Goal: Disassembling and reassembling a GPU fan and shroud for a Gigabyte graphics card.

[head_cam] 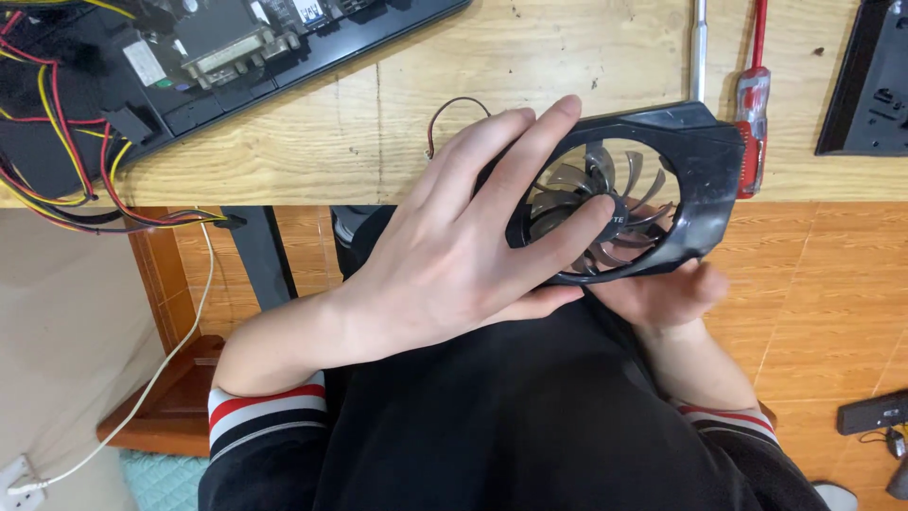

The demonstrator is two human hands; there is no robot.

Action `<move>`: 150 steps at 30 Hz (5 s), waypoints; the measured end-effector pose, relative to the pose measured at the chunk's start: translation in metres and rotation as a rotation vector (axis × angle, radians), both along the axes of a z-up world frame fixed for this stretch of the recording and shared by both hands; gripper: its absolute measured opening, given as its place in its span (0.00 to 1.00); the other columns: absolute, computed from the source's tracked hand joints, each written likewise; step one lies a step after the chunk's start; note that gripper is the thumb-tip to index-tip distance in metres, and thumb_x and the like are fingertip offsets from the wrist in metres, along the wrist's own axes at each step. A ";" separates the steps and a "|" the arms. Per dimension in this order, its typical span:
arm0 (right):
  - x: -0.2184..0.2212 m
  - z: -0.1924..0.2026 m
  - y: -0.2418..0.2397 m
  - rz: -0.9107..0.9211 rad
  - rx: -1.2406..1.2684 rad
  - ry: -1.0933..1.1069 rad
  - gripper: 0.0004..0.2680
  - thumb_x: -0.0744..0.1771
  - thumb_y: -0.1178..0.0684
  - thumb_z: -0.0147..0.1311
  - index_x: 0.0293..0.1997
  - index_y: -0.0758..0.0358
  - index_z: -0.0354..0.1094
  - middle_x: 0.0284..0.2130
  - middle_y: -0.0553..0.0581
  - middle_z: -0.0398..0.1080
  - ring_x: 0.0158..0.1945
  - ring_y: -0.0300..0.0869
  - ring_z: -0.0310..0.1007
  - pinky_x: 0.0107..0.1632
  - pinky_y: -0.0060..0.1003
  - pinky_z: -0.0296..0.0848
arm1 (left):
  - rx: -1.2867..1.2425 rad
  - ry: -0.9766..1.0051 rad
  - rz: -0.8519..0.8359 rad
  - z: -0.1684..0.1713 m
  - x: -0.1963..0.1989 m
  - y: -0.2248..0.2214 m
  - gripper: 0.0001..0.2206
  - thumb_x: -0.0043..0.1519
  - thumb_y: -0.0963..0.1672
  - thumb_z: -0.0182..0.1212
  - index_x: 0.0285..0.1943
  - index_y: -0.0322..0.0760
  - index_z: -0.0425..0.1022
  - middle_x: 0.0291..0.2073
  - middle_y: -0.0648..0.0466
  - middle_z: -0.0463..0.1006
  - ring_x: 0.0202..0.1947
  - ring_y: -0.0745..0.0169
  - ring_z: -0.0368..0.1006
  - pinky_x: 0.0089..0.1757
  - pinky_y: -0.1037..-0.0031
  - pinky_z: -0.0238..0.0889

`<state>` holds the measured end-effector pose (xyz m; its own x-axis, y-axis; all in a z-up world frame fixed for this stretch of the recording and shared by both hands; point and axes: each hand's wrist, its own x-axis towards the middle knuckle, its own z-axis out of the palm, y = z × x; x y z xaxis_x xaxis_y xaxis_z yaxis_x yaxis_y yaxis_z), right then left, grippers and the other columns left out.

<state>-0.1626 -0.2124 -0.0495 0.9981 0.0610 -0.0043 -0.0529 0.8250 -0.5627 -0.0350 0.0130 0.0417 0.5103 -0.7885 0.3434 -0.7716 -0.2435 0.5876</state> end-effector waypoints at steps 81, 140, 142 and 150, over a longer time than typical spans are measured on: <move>-0.001 -0.084 -0.040 0.192 -0.551 0.096 0.13 0.68 0.55 0.63 0.56 0.68 0.69 0.48 0.54 0.75 0.49 0.37 0.75 0.53 0.31 0.75 | -0.004 -0.108 -0.080 -0.001 -0.024 0.001 0.33 0.57 0.56 0.73 0.64 0.36 0.73 0.73 0.33 0.57 0.70 0.35 0.59 0.63 0.49 0.63; 0.041 0.035 -0.165 -0.364 -2.382 -0.296 0.05 0.71 0.63 0.56 0.51 0.66 0.73 0.44 0.53 0.68 0.49 0.41 0.65 0.55 0.35 0.64 | 0.063 -0.100 -0.032 -0.016 -0.002 -0.003 0.43 0.54 0.59 0.76 0.65 0.21 0.69 0.71 0.34 0.60 0.70 0.36 0.60 0.67 0.54 0.61; 0.035 0.047 -0.157 -0.335 -2.232 -0.228 0.06 0.72 0.65 0.55 0.54 0.69 0.73 0.46 0.56 0.69 0.48 0.41 0.67 0.53 0.33 0.66 | 0.064 -0.101 -0.038 -0.017 -0.003 -0.004 0.44 0.54 0.59 0.76 0.66 0.21 0.68 0.71 0.33 0.60 0.70 0.36 0.60 0.67 0.54 0.61; 0.061 0.098 -0.094 -0.168 -1.776 -0.131 0.05 0.71 0.72 0.60 0.49 0.75 0.73 0.44 0.61 0.75 0.44 0.38 0.75 0.48 0.26 0.73 | 0.067 -0.140 0.041 -0.050 0.007 -0.011 0.49 0.53 0.62 0.76 0.73 0.29 0.58 0.68 0.34 0.60 0.67 0.35 0.59 0.64 0.48 0.60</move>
<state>-0.1015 -0.3065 0.0482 0.9917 -0.0205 0.1267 0.0728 -0.7229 -0.6872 -0.0278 0.0021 -0.0083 0.4938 -0.7913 0.3606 -0.8332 -0.3119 0.4567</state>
